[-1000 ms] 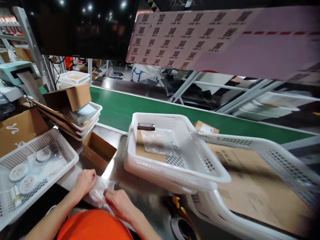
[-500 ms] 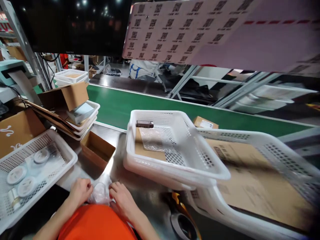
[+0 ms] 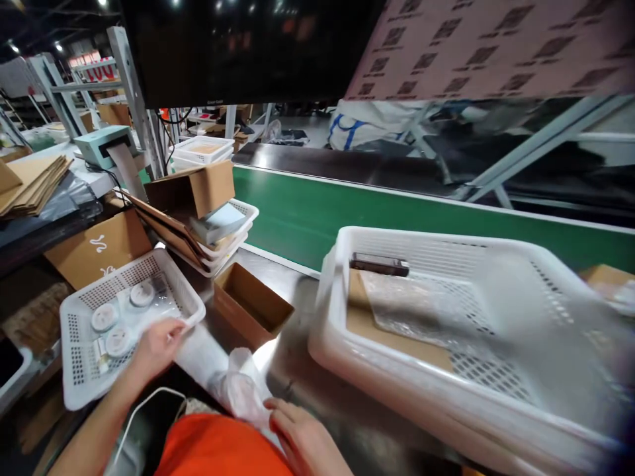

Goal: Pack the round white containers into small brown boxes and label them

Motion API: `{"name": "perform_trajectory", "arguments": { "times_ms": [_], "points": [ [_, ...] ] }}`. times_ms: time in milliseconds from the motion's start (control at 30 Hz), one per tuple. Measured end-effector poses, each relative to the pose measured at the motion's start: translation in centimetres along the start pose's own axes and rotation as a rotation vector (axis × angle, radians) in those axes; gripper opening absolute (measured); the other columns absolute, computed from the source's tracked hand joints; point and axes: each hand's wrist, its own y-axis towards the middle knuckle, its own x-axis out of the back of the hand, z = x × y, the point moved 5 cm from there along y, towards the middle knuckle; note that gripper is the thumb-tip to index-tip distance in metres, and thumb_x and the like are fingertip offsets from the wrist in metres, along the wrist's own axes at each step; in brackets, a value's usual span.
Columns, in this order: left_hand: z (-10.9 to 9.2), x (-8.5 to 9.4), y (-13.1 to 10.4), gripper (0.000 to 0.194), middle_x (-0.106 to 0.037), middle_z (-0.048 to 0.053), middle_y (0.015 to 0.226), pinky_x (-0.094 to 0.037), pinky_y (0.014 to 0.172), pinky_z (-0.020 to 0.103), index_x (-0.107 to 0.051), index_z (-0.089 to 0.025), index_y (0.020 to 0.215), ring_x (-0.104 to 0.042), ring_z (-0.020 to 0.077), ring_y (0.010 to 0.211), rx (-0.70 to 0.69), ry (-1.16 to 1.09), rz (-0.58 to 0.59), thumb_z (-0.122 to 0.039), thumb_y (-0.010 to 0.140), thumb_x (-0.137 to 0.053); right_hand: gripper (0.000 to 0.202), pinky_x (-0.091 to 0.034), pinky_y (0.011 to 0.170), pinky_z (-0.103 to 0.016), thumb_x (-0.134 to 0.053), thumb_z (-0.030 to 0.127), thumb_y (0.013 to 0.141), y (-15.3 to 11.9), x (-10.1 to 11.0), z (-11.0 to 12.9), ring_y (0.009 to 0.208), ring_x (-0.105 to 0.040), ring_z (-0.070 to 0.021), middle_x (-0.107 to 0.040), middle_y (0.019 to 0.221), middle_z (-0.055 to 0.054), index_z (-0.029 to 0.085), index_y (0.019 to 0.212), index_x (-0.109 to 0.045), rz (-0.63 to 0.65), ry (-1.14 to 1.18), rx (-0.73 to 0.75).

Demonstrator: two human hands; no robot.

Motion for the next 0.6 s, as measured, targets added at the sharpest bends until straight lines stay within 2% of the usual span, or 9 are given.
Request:
{"name": "perform_trajectory", "arguments": {
  "times_ms": [33,100,167,233,333,433,533,600],
  "points": [
    [2.3,2.2,0.3,0.035,-0.075,0.009,0.127,-0.046,0.113,0.037,-0.075,-0.023,0.121,-0.067,0.0255,0.122,0.025,0.061,-0.045,-0.022,0.099,-0.048,0.024,-0.062,0.072,-0.038,-0.067,0.012,0.088,0.0,-0.1,0.1,0.087,-0.080,-0.0244,-0.083,0.109,-0.005,0.035,0.083,-0.068,0.022,0.000,-0.009],
    [7.1,5.4,0.7,0.030,-0.076,0.013,0.121,-0.046,0.112,0.041,-0.075,-0.017,0.112,-0.067,0.0307,0.121,0.099,0.184,-0.058,-0.013,0.088,-0.058,0.024,-0.062,0.071,-0.037,-0.064,0.013,0.091,0.1,-0.1,0.3,0.084,-0.079,-0.0236,-0.082,0.100,-0.004,0.035,0.084,-0.067,0.082,-0.014,-0.033],
    [11.4,6.6,0.8,0.033,-0.077,0.012,0.114,-0.050,0.106,0.040,-0.075,-0.017,0.103,-0.069,0.0340,0.116,0.161,0.280,-0.022,-0.009,0.071,-0.074,0.024,-0.061,0.069,-0.037,-0.061,0.015,0.094,0.3,0.4,0.4,0.080,-0.077,-0.0235,-0.081,0.091,-0.005,0.036,0.087,-0.069,0.105,-0.024,-0.054],
    [14.4,6.4,0.6,0.043,-0.075,0.011,0.122,-0.049,0.104,0.038,-0.073,-0.018,0.105,-0.067,0.0344,0.120,0.193,0.346,-0.009,-0.007,0.064,-0.080,0.023,-0.062,0.072,-0.037,-0.061,0.017,0.095,0.6,1.1,0.6,0.082,-0.077,-0.0241,-0.081,0.091,-0.006,0.037,0.093,-0.072,0.104,-0.016,-0.050],
    [16.9,5.3,0.7,0.048,-0.070,0.009,0.133,-0.045,0.106,0.037,-0.068,-0.020,0.113,-0.058,0.0339,0.131,0.221,0.414,-0.017,-0.012,0.067,-0.081,0.017,-0.061,0.079,-0.040,-0.064,0.025,0.097,0.7,1.7,1.1,0.088,-0.077,-0.0267,-0.082,0.098,-0.009,0.038,0.103,-0.075,0.128,-0.021,-0.051],
    [18.0,4.6,1.0,0.048,-0.069,0.009,0.130,-0.046,0.107,0.038,-0.066,-0.019,0.112,-0.060,0.0344,0.128,0.222,0.430,0.008,-0.025,0.067,-0.083,0.017,-0.059,0.082,-0.040,-0.059,0.035,0.103,0.5,1.7,1.8,0.091,-0.076,-0.0264,-0.082,0.103,-0.009,0.031,0.106,-0.075,0.140,-0.023,-0.063],
    [18.9,4.5,1.3,0.056,-0.072,0.013,0.123,-0.051,0.104,0.040,-0.063,-0.017,0.113,-0.067,0.0362,0.120,0.202,0.392,0.046,-0.035,0.063,-0.080,0.027,-0.053,0.079,-0.035,-0.047,0.031,0.109,0.1,1.5,2.4,0.087,-0.076,-0.0218,-0.081,0.100,-0.006,0.025,0.105,-0.073,0.084,-0.035,-0.063],
    [19.9,5.1,1.5,0.050,-0.075,0.012,0.118,-0.053,0.102,0.042,-0.063,-0.019,0.112,-0.070,0.0360,0.117,0.191,0.336,0.061,-0.042,0.069,-0.072,0.028,-0.048,0.074,-0.033,-0.046,0.027,0.109,-0.1,1.5,2.6,0.082,-0.074,-0.0196,-0.080,0.094,-0.004,0.023,0.099,-0.072,0.043,-0.069,-0.080]
  ]
}}
